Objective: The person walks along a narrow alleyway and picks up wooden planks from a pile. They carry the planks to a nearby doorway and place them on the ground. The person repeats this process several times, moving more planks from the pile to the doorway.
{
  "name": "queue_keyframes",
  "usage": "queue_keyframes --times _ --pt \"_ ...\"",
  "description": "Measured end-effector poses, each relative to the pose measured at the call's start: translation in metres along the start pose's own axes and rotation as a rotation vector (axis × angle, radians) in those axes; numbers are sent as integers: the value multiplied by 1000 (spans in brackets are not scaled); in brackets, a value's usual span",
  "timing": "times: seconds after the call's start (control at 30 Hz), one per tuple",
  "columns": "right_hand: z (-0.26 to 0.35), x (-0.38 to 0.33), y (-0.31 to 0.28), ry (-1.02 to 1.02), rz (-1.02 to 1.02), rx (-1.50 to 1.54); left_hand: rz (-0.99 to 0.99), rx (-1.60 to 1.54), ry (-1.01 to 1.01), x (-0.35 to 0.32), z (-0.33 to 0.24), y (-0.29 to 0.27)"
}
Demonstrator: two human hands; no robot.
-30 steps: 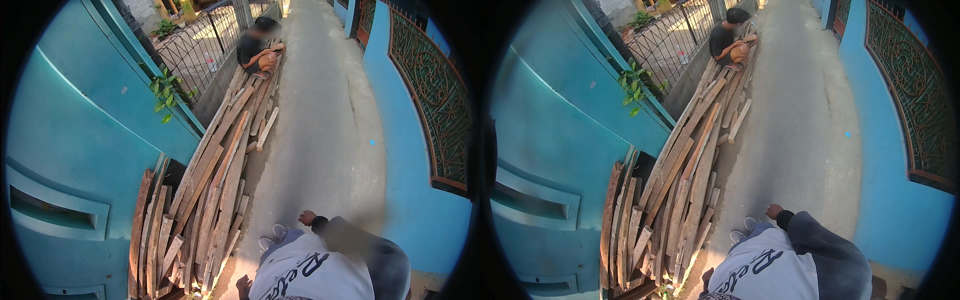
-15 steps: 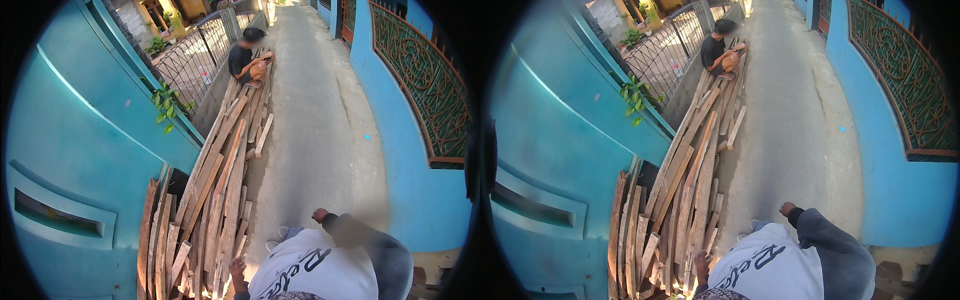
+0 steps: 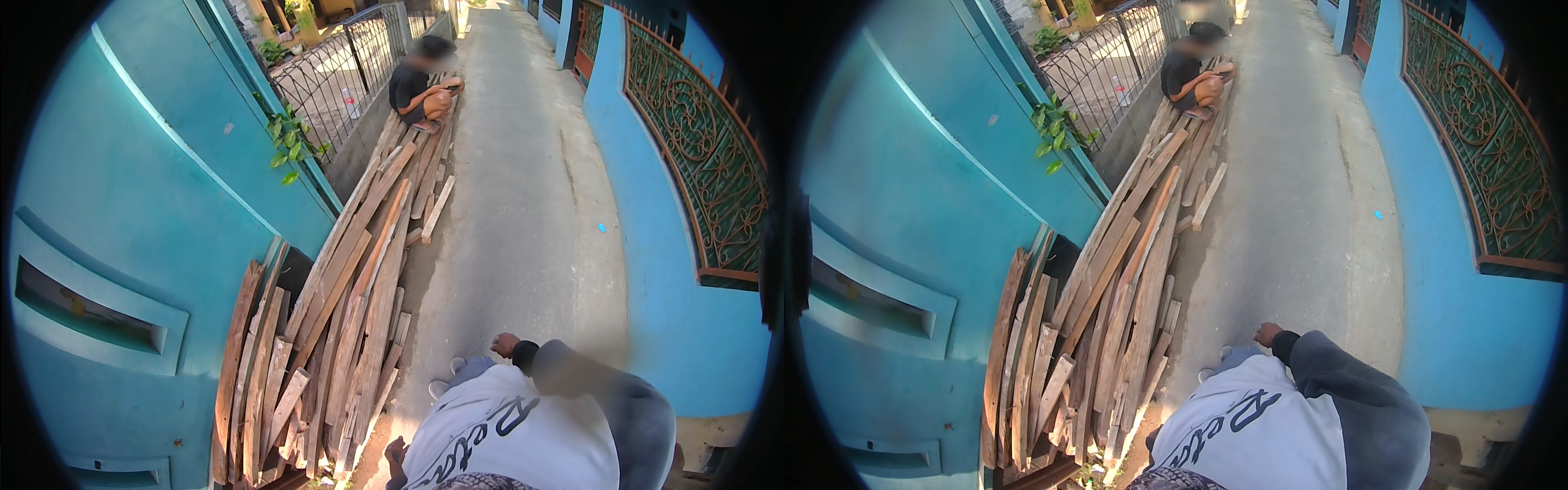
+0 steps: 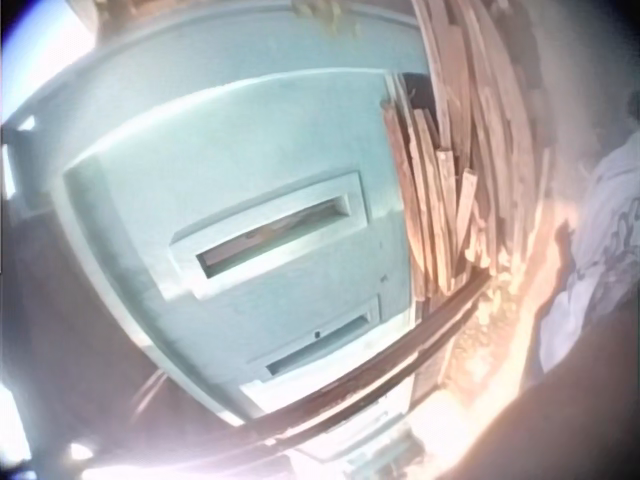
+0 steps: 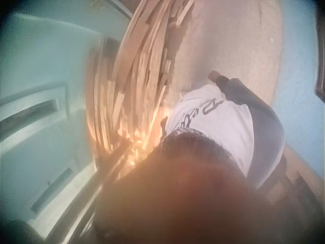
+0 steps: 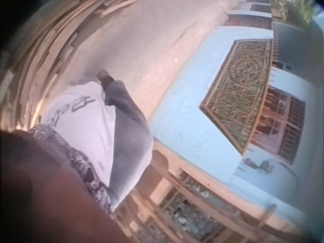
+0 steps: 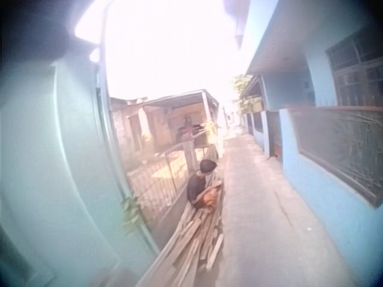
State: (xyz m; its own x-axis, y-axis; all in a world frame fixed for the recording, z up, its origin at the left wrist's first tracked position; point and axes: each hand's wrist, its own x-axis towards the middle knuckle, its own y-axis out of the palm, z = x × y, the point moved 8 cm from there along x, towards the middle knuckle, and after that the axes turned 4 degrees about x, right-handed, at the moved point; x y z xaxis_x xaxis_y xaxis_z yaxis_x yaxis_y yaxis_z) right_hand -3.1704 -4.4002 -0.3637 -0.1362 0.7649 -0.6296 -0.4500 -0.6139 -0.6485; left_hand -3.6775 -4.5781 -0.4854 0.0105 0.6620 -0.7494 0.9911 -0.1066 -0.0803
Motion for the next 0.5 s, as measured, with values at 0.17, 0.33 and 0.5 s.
queue_keyframes --times 0.17,0.33,0.5 --pt "-9 17 14 -226 -149 -2 -26 -333 -26 -24 -5 -18" --pt "-72 17 4 -503 -469 -379 19 -195 88 -7 -62 27" --pt "-42 32 -39 129 -122 317 -162 -55 68 2 -65 -2"
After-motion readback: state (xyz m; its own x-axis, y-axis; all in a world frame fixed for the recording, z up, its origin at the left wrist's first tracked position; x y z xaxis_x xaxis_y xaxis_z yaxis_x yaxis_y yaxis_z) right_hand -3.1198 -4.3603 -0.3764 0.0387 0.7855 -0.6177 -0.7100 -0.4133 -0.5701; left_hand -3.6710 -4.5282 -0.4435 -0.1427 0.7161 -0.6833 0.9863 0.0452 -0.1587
